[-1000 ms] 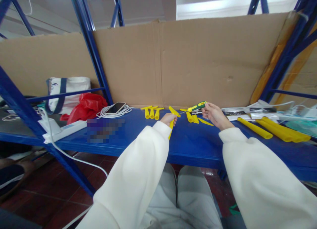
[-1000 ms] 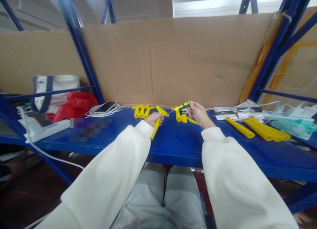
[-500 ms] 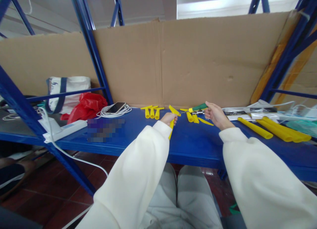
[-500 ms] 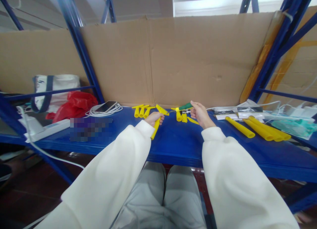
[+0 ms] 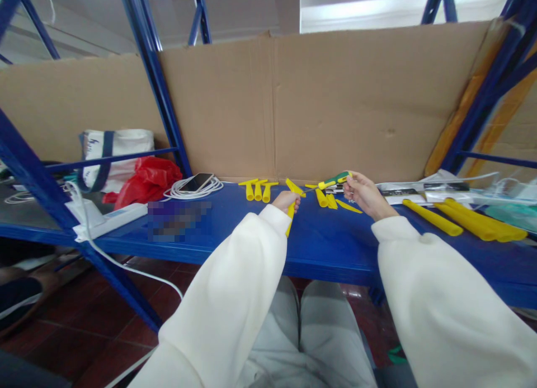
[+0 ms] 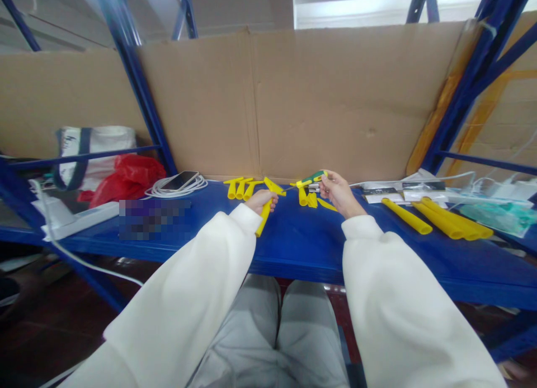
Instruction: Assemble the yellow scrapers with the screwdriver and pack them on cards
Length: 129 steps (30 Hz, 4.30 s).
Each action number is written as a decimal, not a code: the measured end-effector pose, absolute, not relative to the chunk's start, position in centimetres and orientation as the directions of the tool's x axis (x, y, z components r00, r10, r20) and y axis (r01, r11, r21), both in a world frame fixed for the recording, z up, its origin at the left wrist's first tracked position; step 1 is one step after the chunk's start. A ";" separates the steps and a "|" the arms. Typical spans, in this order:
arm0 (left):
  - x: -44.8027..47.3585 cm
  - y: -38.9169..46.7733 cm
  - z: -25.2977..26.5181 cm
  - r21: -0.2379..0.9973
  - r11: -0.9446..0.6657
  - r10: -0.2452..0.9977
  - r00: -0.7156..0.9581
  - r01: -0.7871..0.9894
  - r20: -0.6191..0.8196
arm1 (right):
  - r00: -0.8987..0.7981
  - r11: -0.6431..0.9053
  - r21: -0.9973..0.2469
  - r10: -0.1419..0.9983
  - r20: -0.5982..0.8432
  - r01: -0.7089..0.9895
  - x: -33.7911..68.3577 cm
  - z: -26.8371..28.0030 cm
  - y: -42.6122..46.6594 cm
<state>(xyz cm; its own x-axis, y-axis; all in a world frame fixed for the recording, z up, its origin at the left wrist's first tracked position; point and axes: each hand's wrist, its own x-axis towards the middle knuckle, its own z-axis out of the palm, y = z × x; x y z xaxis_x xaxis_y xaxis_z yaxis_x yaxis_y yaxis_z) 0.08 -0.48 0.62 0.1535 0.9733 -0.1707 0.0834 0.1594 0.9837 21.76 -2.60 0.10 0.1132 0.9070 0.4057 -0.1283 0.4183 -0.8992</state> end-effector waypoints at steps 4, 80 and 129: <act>0.1 -0.6 0.6 0.984 0.152 0.974 0.154 0.087 -0.164 | 0.195 0.450 -0.888 0.883 0.426 -0.097 21.8 0.0 -2.3; 0.2 -0.9 0.6 0.988 0.107 0.976 0.176 0.109 -0.126 | 0.183 0.410 -0.902 0.905 0.384 -0.133 21.7 0.1 -2.5; 0.2 -0.8 0.6 0.988 0.114 0.982 0.142 0.107 -0.129 | 0.182 0.357 -0.927 0.925 0.334 -0.114 21.9 0.3 -2.8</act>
